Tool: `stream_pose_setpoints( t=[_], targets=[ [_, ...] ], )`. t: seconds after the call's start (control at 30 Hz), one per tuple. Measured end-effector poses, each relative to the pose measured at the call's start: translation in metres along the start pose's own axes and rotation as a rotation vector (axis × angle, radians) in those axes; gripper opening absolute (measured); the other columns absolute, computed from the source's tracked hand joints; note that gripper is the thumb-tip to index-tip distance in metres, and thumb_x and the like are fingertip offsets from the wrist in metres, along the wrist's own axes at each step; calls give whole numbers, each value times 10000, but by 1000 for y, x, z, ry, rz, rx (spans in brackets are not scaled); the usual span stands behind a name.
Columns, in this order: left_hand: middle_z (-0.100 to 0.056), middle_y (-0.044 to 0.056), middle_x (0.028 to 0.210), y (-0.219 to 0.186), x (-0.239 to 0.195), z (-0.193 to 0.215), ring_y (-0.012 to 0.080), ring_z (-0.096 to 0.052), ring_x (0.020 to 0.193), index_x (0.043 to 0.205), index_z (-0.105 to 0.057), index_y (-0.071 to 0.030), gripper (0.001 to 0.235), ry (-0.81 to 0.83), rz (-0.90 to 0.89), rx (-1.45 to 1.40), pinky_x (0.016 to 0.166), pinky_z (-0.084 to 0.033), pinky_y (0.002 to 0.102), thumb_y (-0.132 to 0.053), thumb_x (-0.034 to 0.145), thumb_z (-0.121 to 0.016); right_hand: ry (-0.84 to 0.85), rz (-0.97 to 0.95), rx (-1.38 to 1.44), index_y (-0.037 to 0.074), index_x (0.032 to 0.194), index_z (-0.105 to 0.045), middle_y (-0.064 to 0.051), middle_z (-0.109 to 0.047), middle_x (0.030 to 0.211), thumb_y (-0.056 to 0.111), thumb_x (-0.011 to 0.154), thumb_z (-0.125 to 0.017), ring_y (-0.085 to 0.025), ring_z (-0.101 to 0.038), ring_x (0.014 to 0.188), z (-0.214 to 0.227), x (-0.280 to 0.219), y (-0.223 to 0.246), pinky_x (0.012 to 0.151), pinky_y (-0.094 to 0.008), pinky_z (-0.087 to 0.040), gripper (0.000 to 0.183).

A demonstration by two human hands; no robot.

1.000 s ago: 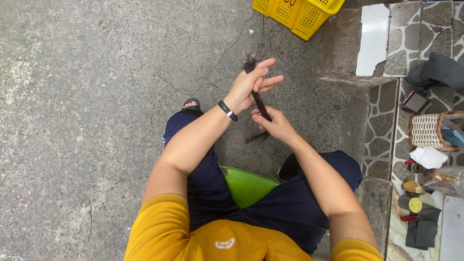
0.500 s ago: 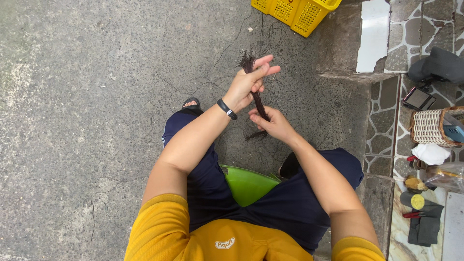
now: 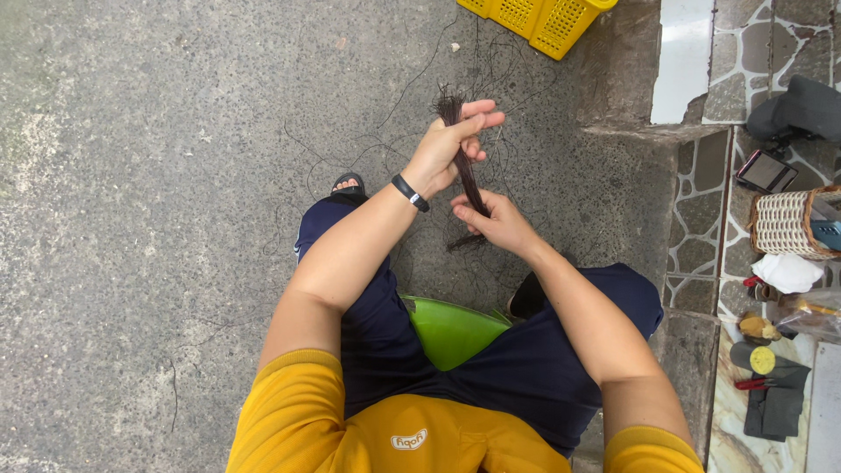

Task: The person sorts and ties bunches of long dark bristles by hand while sitting on a stool.

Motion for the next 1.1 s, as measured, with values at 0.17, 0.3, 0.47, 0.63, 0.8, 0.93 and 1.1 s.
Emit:
stream_pose_setpoints(
  t=[0.17, 0.3, 0.47, 0.63, 0.8, 0.93, 1.1],
  targets=[
    [-681, 120, 687, 6, 13, 13, 118, -612, 434, 991, -668, -5, 321, -21, 53, 7, 472, -616, 336, -310, 889, -669, -28, 7, 4, 60, 927, -693, -55, -579, 501, 155, 928, -653, -122, -586, 477, 7, 4, -13, 474, -219, -490, 104],
    [-422, -16, 515, -4, 5, 9, 48, -366, 364, 863, -624, -25, 401, 14, 119, 28, 405, -484, 257, -413, 931, -553, -18, 0, 34, 74, 881, -684, -17, -491, 463, 182, 982, -566, -85, -463, 420, 8, 6, -15, 445, -178, -384, 189],
    [-316, -59, 501, -16, -1, 6, 20, -309, 353, 823, -597, -38, 383, 59, 166, 29, 399, -410, 229, -402, 936, -556, -9, 2, 13, 80, 872, -701, 21, -443, 461, 204, 992, -552, -52, -371, 418, 9, 2, 2, 437, -164, -310, 228],
    [-386, -84, 500, -22, 2, 9, 28, -325, 400, 778, -559, -111, 347, 123, 236, -37, 440, -348, 211, -415, 936, -503, 23, -51, -13, 69, 899, -672, 40, -498, 656, 242, 975, -549, -56, -398, 552, 9, -1, 4, 532, -192, -333, 226],
    [-383, -72, 492, -26, 6, 15, 36, -319, 392, 769, -556, -101, 339, 67, 205, -78, 431, -352, 218, -406, 916, -538, 48, -81, -25, 72, 895, -677, 47, -463, 626, 256, 971, -551, -57, -387, 541, 6, -2, 4, 522, -198, -320, 236],
    [-315, -82, 483, -34, 11, 22, 26, -251, 393, 766, -559, -105, 349, 72, 137, -80, 420, -270, 201, -421, 912, -532, 57, -116, -76, 96, 892, -689, 53, -435, 569, 274, 966, -553, -59, -399, 527, 5, -3, 3, 509, -203, -320, 236],
    [-321, -67, 485, -48, -3, 5, 35, -265, 405, 762, -568, -99, 355, 115, -9, 97, 400, -263, 198, -416, 914, -513, 47, -116, -112, 108, 913, -692, 43, -527, 637, 283, 970, -552, -64, -451, 556, 9, 1, -13, 546, -207, -366, 231]
  ],
)
Point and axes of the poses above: each hand's wrist, its own x-axis towards the middle knuckle, its own z-axis out of the back of the hand, y = z × x, the point moved 8 cm from there along x, towards the middle knuckle
